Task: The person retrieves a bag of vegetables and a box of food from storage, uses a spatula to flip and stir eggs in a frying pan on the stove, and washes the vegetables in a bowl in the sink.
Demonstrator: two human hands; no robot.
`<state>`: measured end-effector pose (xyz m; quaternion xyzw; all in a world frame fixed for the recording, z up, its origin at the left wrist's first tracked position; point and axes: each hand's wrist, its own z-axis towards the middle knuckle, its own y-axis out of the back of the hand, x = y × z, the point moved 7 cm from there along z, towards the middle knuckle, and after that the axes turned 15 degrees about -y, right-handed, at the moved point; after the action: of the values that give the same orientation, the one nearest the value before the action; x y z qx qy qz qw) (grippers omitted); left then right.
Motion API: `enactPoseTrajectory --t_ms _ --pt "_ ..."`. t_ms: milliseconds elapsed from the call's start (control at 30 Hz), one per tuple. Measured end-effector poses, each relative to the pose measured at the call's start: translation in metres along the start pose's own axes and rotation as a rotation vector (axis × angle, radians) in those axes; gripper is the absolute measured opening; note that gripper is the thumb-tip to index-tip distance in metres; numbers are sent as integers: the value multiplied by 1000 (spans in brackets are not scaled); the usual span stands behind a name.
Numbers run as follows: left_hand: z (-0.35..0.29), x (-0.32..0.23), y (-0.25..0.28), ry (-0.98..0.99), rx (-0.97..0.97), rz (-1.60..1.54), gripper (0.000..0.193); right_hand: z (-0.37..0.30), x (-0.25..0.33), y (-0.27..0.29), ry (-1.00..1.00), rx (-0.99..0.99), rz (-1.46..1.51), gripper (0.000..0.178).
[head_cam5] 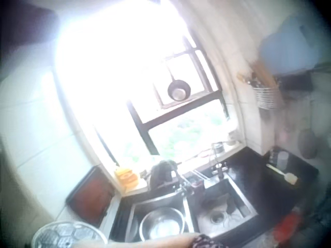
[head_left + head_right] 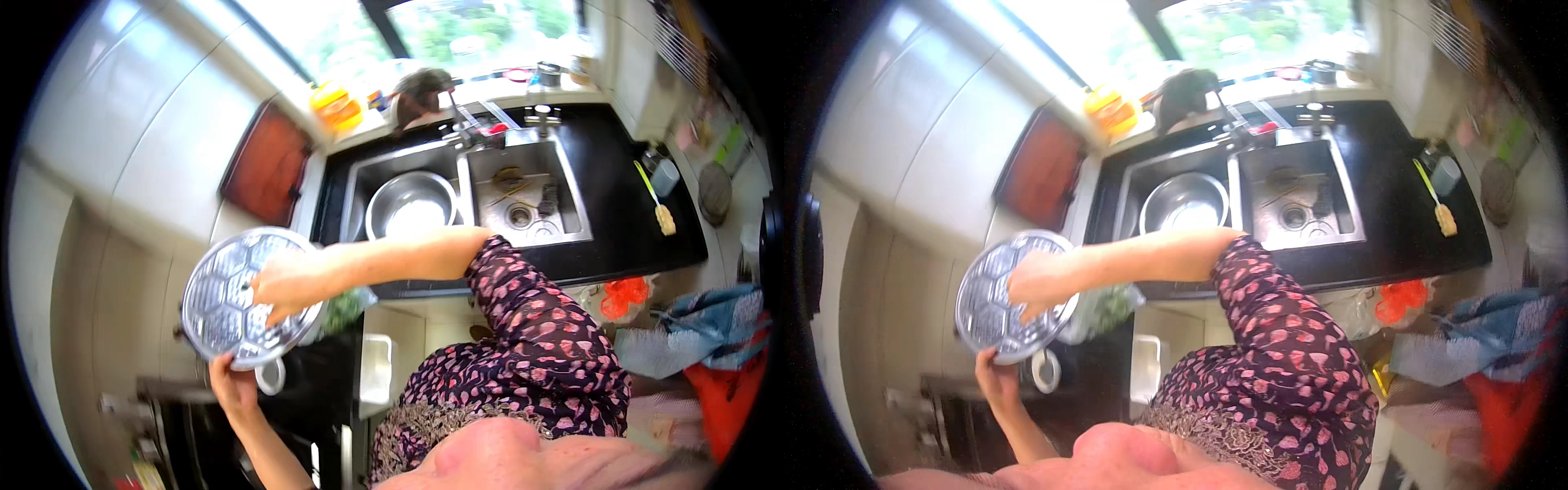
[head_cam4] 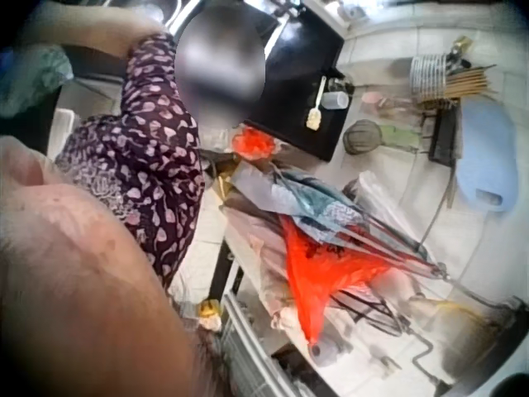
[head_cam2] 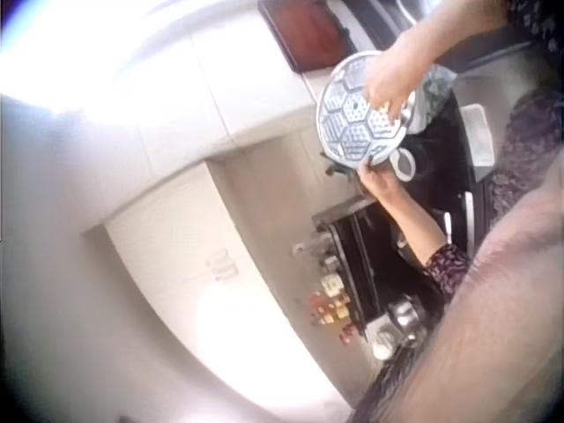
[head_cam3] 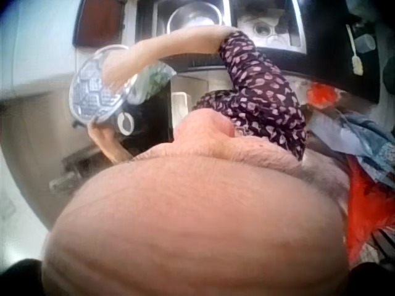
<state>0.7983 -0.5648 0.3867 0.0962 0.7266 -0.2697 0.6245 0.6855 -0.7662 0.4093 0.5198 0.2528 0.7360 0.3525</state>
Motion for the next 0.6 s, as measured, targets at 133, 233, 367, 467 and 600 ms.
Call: enactPoseTrajectory --t_ms 133,233,367,467,600 --pt "10 47 15 76 -38 -61 11 4 -42 -24 -18 -23 27 33" --pt "-12 40 -13 82 -34 -121 34 8 -35 -22 76 38 53 31" --pt "-56 42 -6 47 -147 -152 44 17 -10 -59 153 179 51 40" --pt "-78 41 2 13 -253 -183 44 30 2 -82 135 346 132 47" --pt "-89 53 -9 18 -213 -300 43 29 5 -87 179 471 126 55"
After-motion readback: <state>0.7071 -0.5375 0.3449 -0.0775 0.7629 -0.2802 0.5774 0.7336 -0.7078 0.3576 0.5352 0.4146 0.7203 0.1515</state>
